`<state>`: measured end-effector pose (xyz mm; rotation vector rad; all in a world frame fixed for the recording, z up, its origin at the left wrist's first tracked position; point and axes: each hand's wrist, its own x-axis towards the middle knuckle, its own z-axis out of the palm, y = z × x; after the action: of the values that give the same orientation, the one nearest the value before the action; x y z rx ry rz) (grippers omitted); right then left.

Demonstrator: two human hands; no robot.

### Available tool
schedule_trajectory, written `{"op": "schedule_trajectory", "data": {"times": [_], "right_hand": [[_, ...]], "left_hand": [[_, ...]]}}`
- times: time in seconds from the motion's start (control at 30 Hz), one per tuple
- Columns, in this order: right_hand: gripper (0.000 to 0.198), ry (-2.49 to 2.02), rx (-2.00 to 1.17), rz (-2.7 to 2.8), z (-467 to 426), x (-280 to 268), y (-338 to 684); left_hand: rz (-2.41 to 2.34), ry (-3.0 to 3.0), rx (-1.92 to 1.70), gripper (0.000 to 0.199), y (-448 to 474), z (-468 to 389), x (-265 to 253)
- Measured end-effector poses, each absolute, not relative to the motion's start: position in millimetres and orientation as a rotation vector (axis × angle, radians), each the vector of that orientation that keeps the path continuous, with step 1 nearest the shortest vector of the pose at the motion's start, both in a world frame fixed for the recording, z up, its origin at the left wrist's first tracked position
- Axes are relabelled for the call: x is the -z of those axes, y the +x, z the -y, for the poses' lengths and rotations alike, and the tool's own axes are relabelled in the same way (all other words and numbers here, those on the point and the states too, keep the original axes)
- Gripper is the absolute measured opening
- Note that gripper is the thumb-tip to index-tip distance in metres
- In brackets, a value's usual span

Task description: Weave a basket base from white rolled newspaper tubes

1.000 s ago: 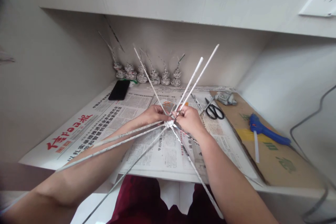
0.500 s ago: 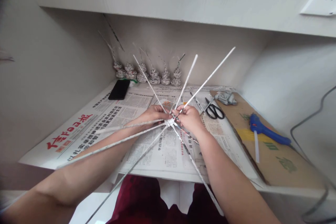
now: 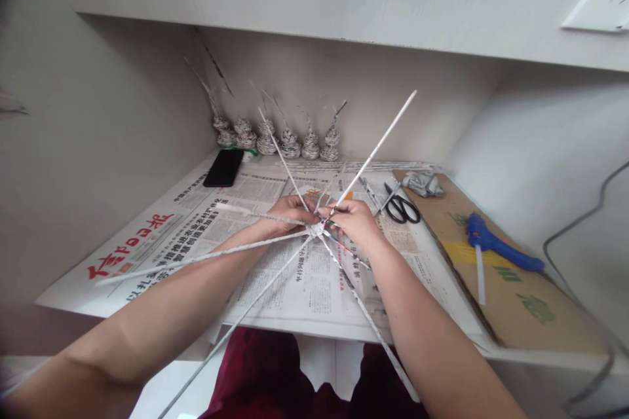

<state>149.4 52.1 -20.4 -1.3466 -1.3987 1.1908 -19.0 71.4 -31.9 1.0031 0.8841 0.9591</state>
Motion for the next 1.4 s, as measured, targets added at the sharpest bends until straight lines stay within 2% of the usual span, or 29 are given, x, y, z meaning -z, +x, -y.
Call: {"op": "schedule_trajectory", "data": {"times": [0.37,0.5,0.73,0.93,1.13,1.4], "right_hand": [[0.043,-1.276,-1.255,1.302,-52.4,22.0,143.7],[0.038,-1.162,-1.268,1.369,-51.5,20.1,145.3],[0.035,-1.311,-1.081,1.482,-49.7,15.5,151.3],[0.019,-1.279,-0.952,1.620,-52.6,16.5,157.8],[0.013,-1.336,-0.759,1.784,-47.8,9.2,159.9],[0.011,-1.350,-0.531,2.020,-44.7,5.3,162.4]], "left_hand": [[-0.912,1.263,-0.962,0.022,-23.4,-70.6,34.6],[-0.897,1.336,-0.929,0.019,-24.0,-72.6,38.4],[-0.974,1.279,-0.864,0.024,-27.6,-70.4,31.0],[-0.899,1.135,-0.850,0.029,-30.3,-72.1,26.7],[-0.766,1.048,-0.848,0.038,-33.3,-77.1,31.8],[-0.774,0.988,-0.858,0.035,-35.0,-77.9,32.0]]}}
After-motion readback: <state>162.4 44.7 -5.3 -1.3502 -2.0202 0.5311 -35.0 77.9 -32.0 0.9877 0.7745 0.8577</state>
